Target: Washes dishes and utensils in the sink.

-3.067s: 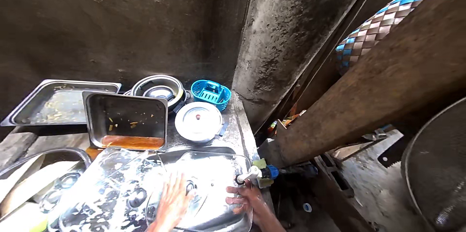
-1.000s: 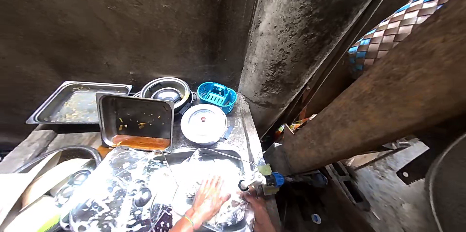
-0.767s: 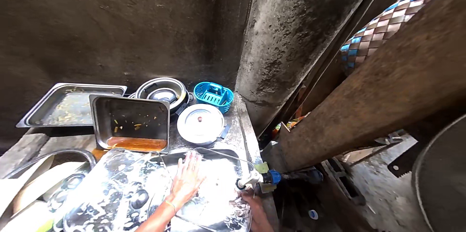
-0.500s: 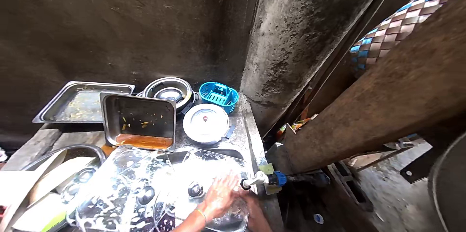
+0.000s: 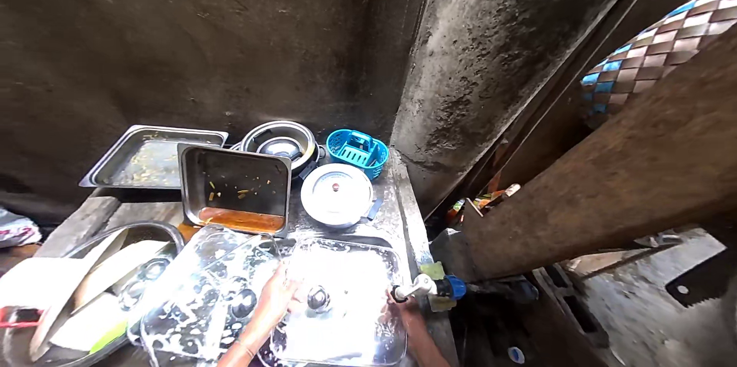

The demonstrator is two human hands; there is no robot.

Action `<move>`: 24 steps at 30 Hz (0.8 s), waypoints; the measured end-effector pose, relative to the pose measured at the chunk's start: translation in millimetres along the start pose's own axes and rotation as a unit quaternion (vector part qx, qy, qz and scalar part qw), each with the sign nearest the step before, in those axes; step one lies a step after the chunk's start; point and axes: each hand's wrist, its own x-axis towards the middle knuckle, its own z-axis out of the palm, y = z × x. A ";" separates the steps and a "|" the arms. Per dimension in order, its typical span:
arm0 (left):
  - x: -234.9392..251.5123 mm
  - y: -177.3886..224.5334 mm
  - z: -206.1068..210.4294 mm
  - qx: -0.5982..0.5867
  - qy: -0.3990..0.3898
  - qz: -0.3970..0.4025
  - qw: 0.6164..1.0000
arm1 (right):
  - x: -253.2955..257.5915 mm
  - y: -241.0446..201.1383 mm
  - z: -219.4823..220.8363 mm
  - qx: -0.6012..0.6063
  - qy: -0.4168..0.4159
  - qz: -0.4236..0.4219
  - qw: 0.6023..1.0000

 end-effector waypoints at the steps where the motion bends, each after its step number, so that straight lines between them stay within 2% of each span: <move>1: 0.2 -3.8 -2.2 -0.089 -0.011 -0.052 0.995 | 1.8 -5.3 1.8 -0.041 0.009 0.005 0.999; 3: -4.6 -10.6 -7.0 -0.230 -0.044 -0.137 0.963 | -6.9 -27.3 7.5 -0.048 0.009 0.014 0.999; 5: -12.5 -8.3 -10.6 -0.295 -0.049 -0.162 0.940 | -2.9 -31.9 8.6 0.050 -0.030 -0.021 0.998; 6: -18.4 -4.8 -13.1 -0.297 -0.035 -0.153 0.942 | -1.2 -29.5 8.9 0.078 -0.053 -0.042 0.995; 10: -31.6 3.7 -26.2 -0.249 0.008 -0.031 0.968 | 16.2 -7.8 21.0 0.075 -0.109 -0.080 0.988; 14: -39.3 25.3 -41.0 -0.185 0.042 0.060 0.980 | 21.8 -12.6 37.9 0.107 -0.141 -0.053 0.983; 16: -46.2 33.2 -44.7 -0.145 0.062 0.126 0.979 | 20.6 -13.9 43.0 0.075 -0.159 -0.032 0.984; 19: -57.6 39.2 -46.3 -0.106 0.094 0.240 0.960 | 14.7 -15.3 49.6 0.001 -0.195 -0.003 0.981; 22: -64.1 36.4 -51.8 -0.038 0.142 0.341 0.929 | 7.2 -19.6 59.4 0.063 -0.200 0.010 0.978; 24: -68.5 34.7 -59.4 0.021 0.196 0.376 0.906 | 2.9 -30.6 67.6 0.103 -0.187 -0.009 0.977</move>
